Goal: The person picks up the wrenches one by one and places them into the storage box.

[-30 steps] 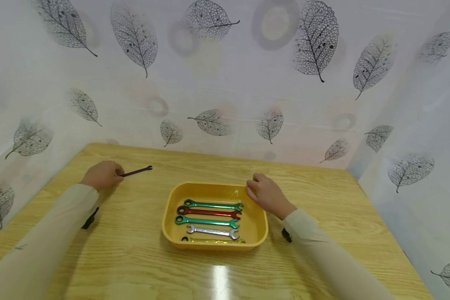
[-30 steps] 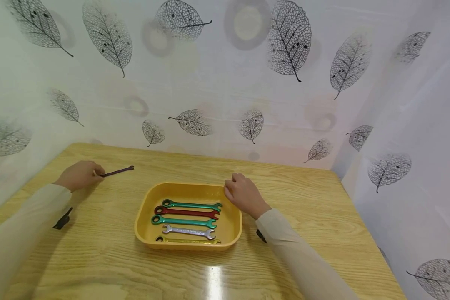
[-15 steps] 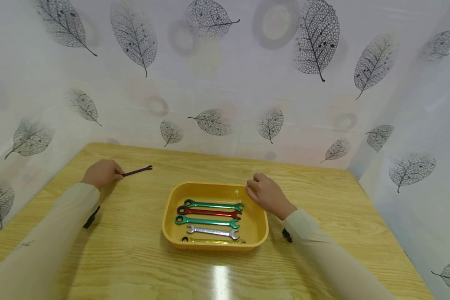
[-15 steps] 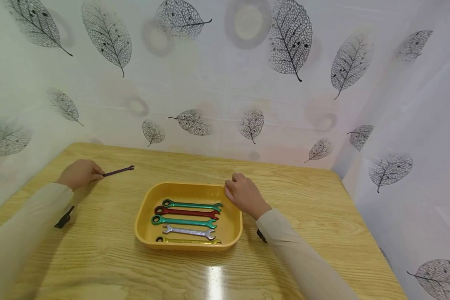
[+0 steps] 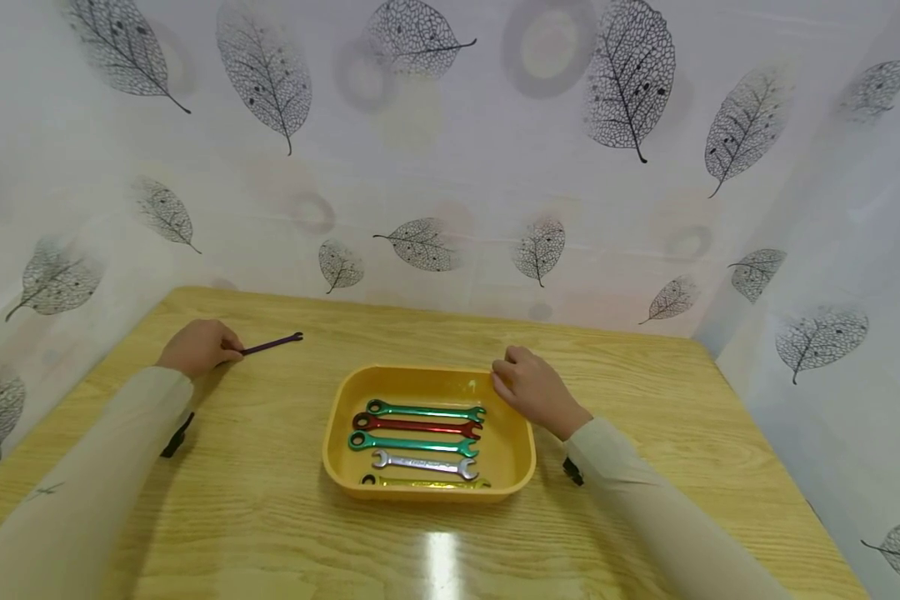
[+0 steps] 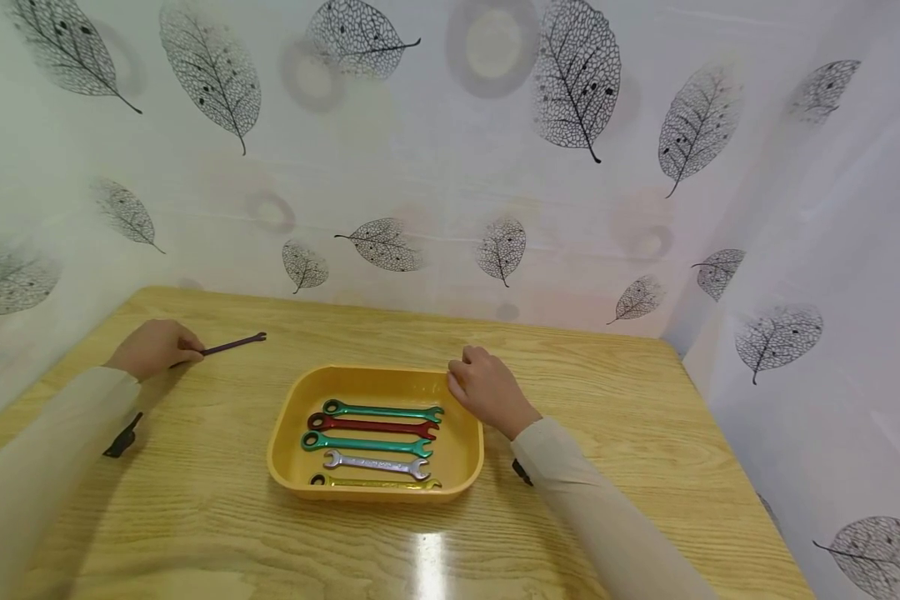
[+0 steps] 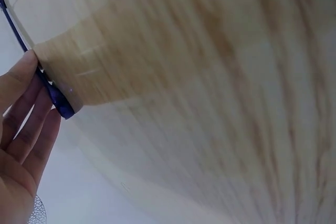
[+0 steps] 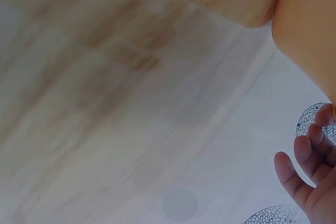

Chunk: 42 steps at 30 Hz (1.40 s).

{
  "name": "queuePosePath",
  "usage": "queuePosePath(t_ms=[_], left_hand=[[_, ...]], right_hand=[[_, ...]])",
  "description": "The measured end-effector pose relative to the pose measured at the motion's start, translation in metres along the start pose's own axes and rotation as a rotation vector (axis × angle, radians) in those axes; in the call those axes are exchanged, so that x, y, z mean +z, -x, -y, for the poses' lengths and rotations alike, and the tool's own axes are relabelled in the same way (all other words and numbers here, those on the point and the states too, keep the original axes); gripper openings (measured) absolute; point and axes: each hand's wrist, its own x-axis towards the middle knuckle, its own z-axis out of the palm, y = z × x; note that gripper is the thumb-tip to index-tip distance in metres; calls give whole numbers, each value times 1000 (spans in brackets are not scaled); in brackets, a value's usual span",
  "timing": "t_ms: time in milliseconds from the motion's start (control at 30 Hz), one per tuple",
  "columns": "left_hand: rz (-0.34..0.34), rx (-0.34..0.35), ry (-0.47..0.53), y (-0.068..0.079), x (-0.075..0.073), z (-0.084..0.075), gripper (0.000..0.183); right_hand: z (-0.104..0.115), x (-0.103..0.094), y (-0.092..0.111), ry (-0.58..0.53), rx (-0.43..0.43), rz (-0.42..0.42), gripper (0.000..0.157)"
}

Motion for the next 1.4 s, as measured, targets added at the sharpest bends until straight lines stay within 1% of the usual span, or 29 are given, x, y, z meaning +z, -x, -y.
queuePosePath(t_ms=[200, 567, 833, 1000, 1100, 1167, 1267, 1400], left_hand=[[-9, -11, 10, 2, -1, -1, 13], [-39, -3, 35, 1, 0, 4, 11], [-35, 3, 47, 2, 1, 5, 11], [-16, 8, 51, 3, -1, 4, 9], [-9, 20, 48, 4, -1, 2, 9], [-16, 28, 41, 4, -1, 2, 8], [-32, 41, 23, 5, 0, 4, 8], [-37, 39, -3, 7, 2, 7, 10]], right_hand=[[1, -1, -1, 0, -6, -5, 13], [-1, 0, -3, 2, -5, -2, 14], [0, 0, -4, 8, -6, 5, 13], [1, 0, -4, 7, -7, 6, 13], [0, 1, -3, 2, -3, 8, 13], [0, 1, -2, 2, 3, 10, 13], [0, 1, -2, 2, 7, 13, 13], [0, 1, -1, -7, 5, 8, 13]])
